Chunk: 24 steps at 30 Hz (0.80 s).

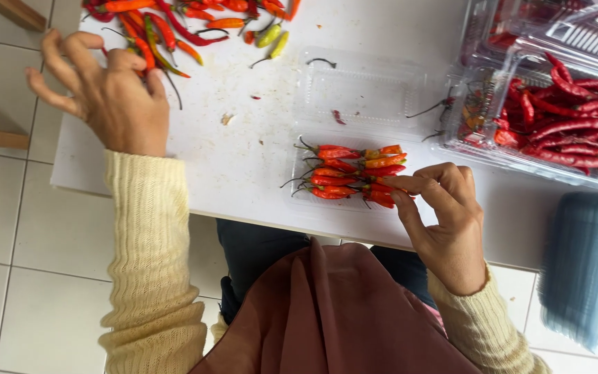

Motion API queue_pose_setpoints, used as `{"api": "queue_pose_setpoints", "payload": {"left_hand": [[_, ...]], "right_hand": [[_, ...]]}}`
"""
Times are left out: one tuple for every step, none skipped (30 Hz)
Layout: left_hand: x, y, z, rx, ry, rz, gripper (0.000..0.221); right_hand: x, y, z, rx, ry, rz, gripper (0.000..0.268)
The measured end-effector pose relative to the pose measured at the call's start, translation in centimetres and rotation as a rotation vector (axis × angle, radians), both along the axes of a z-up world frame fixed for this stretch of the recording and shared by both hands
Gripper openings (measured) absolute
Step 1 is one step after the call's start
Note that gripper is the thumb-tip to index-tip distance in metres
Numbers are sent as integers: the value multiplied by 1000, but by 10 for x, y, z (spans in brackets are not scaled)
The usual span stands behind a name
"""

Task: The person sorts red and orange chili peppers from a pile on a table and arranges them neatly into small clear plastic containers before closing and stacking them.

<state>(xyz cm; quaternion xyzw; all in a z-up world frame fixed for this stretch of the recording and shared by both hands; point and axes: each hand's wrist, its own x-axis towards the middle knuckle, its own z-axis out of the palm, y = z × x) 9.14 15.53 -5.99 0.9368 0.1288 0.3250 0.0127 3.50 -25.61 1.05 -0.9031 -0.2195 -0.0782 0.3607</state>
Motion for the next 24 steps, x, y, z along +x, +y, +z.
{"api": "queue_pose_setpoints", "payload": {"left_hand": [[-1,-1,1,-5,1,-11,27],[-2,-3,2,-12,-21,-5,25],[-4,-4,4,-19,-42,1,24],[-7,-5,5,-21,-42,-6,24],[-10,-7,7,-29,-63,-1,22],[-13,-8,8,-38,-83,3,20],[-19,-12,15,-42,-80,-6,20],[-25,-15,24,-68,-85,-28,18],[-32,-18,32,-95,-90,-49,17],[-40,-26,40,-96,-89,-55,17],[-48,-34,49,-141,-86,-109,14],[-57,-41,59,-182,-83,-160,12],[-62,-50,64,-180,-81,-162,12],[-67,-59,68,-315,-112,-307,11],[-72,-68,73,-450,-143,-455,9],[-78,-88,80,-449,-143,-456,9],[-84,-108,87,-563,-96,-450,6],[-90,-128,94,-678,-45,-446,9],[-91,-145,92,-679,-43,-449,9],[-94,-161,91,-715,-50,-477,8],[-96,-177,89,-750,-58,-506,8],[-97,-187,84,-750,-59,-509,8],[-98,-197,78,-707,-71,-471,6],[-100,-208,72,-667,-80,-433,6]], "right_hand": [[1,-1,1,-5,1,-11,19],[1,-1,2,13,-4,-13,18],[1,-2,3,32,-9,-15,18],[2,-3,4,30,-8,-22,18],[3,-3,5,32,-17,-27,17],[2,-4,6,32,-25,-32,16],[2,-6,6,28,-22,-41,16],[3,-8,6,39,-20,-45,15],[3,-9,6,49,-18,-48,14],[3,-9,7,48,-18,-54,14],[3,-9,8,70,-7,-62,13],[3,-8,8,95,4,-66,13],[2,-6,10,97,5,-67,13],[2,-4,11,115,36,-59,13],[1,-2,13,133,66,-51,15],[1,2,14,134,65,-52,15],[2,6,16,159,99,2,16],[1,9,18,183,134,54,17],[1,13,19,183,135,51,17],[0,18,19,253,213,79,20],[0,23,20,322,290,107,23],[0,25,19,322,287,105,23],[0,28,18,363,342,102,26],[-1,30,17,402,398,97,29]]}}
